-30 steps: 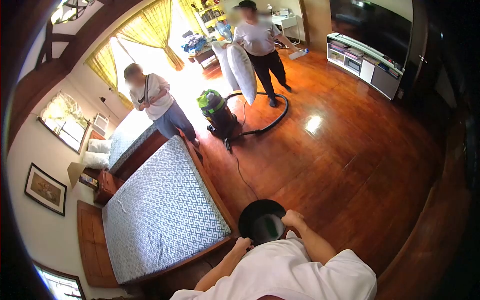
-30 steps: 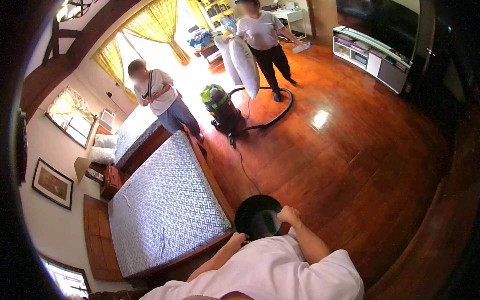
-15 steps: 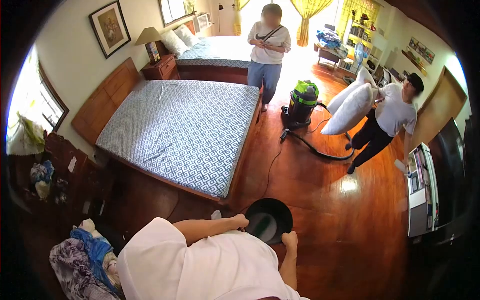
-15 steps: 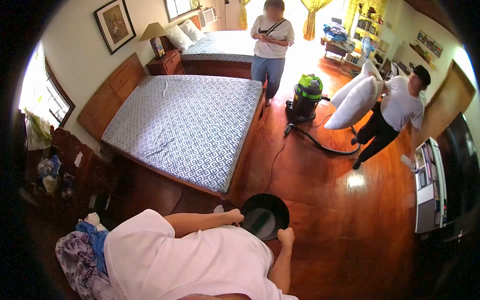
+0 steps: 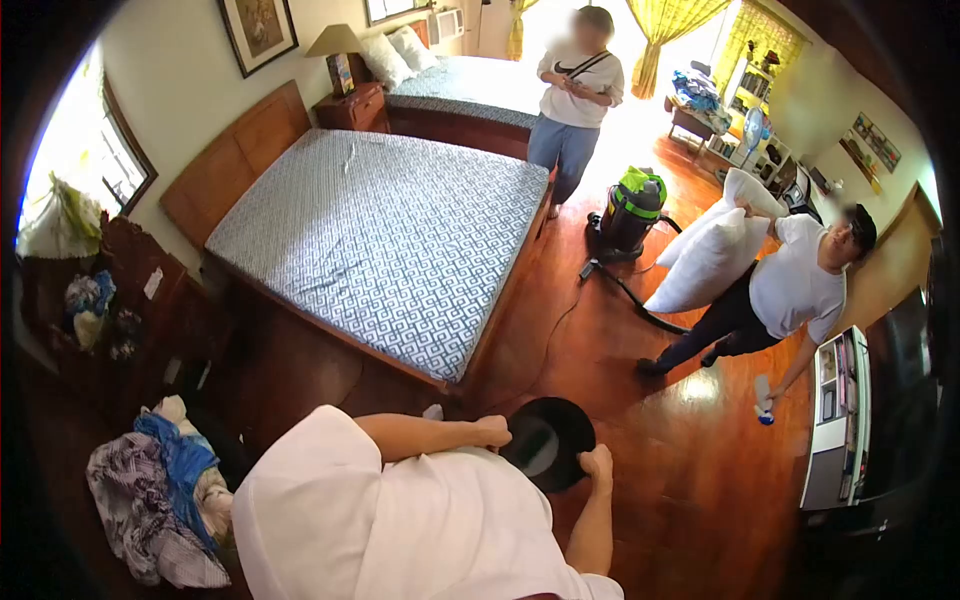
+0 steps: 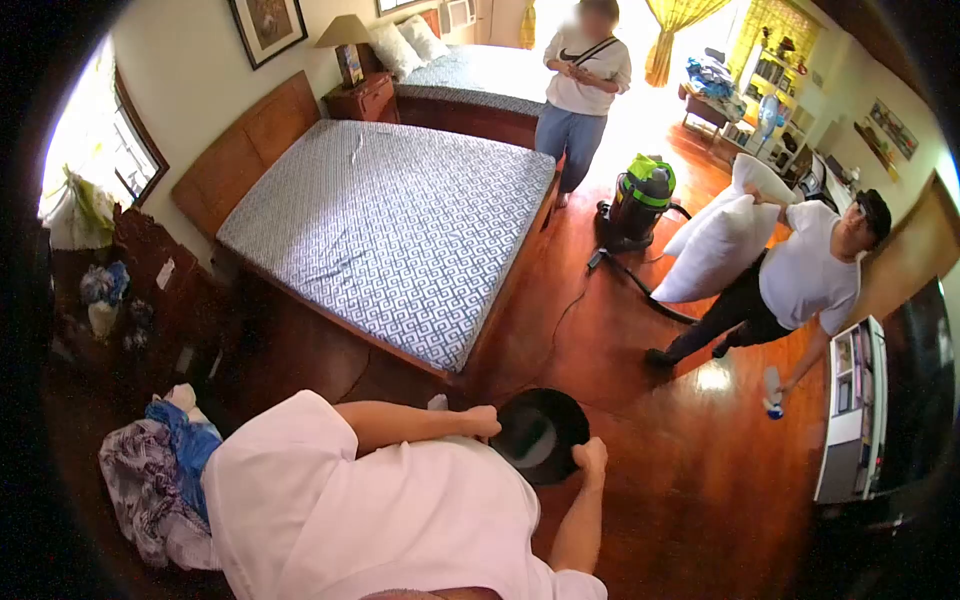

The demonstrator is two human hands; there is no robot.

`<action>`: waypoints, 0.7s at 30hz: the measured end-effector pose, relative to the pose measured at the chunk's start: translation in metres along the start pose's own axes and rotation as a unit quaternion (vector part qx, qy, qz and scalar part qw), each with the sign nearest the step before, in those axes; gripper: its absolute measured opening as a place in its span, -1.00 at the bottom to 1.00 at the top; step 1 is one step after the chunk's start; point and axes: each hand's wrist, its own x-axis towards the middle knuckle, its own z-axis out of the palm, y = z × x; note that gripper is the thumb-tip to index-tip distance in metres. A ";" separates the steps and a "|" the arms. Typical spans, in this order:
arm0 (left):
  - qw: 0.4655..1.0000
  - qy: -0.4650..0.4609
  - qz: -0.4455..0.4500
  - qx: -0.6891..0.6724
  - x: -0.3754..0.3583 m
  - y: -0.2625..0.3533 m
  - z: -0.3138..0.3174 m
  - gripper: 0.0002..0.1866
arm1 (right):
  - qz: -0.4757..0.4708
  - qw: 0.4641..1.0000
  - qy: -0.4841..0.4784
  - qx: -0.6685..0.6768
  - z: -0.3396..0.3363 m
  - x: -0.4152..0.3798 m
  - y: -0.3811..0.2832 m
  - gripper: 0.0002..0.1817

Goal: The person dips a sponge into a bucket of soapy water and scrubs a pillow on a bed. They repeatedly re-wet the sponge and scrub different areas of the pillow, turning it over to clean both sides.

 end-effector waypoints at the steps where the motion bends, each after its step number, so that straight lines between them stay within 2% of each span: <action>1: 0.999 0.006 -0.011 -0.040 0.002 -0.005 0.002 -0.73 | 0.000 1.000 -0.003 -0.010 0.003 0.008 0.002 -0.56; 3: 0.999 0.010 0.001 -0.033 0.002 -0.011 0.001 -0.73 | -0.079 0.997 0.004 -0.022 0.008 0.013 0.012 -0.63; 5: 0.997 0.026 -0.024 -0.067 0.001 -0.013 0.004 -0.73 | -0.074 0.996 0.043 -0.031 0.004 0.004 0.002 -0.64; 6: 0.992 -0.010 0.074 0.106 0.014 -0.027 0.006 -0.74 | -0.112 0.992 0.039 -0.036 0.007 0.008 0.003 -0.64; 7: 0.943 -0.051 0.180 0.275 0.029 -0.039 0.009 -0.74 | -0.140 0.989 0.036 -0.037 0.011 0.014 0.009 -0.65; 8: 0.996 0.002 -0.066 -0.062 0.000 -0.019 0.002 -0.76 | -0.110 0.993 0.009 -0.047 -0.001 0.002 -0.006 -0.65; 10: 0.997 -0.021 0.050 -0.047 0.027 -0.051 0.023 -0.75 | -0.101 0.992 0.057 -0.057 -0.021 -0.031 -0.032 -0.64; 11: 0.984 0.012 -0.042 -0.173 -0.004 -0.030 0.012 -0.74 | -0.096 0.992 0.060 -0.064 -0.018 -0.031 -0.032 -0.64; 14: 0.983 0.000 -0.044 -0.179 0.003 -0.058 0.027 -0.71 | -0.095 0.992 0.029 -0.076 -0.011 -0.032 -0.036 -0.65; 17: 0.980 0.036 -0.057 -0.185 -0.019 -0.067 0.027 -0.73 | -0.113 0.990 0.012 -0.086 0.004 -0.037 -0.041 -0.66; 21: 0.957 0.037 -0.092 -0.272 -0.033 -0.095 0.024 -0.79 | -0.129 0.988 -0.023 -0.079 0.021 -0.045 -0.058 -0.61</action>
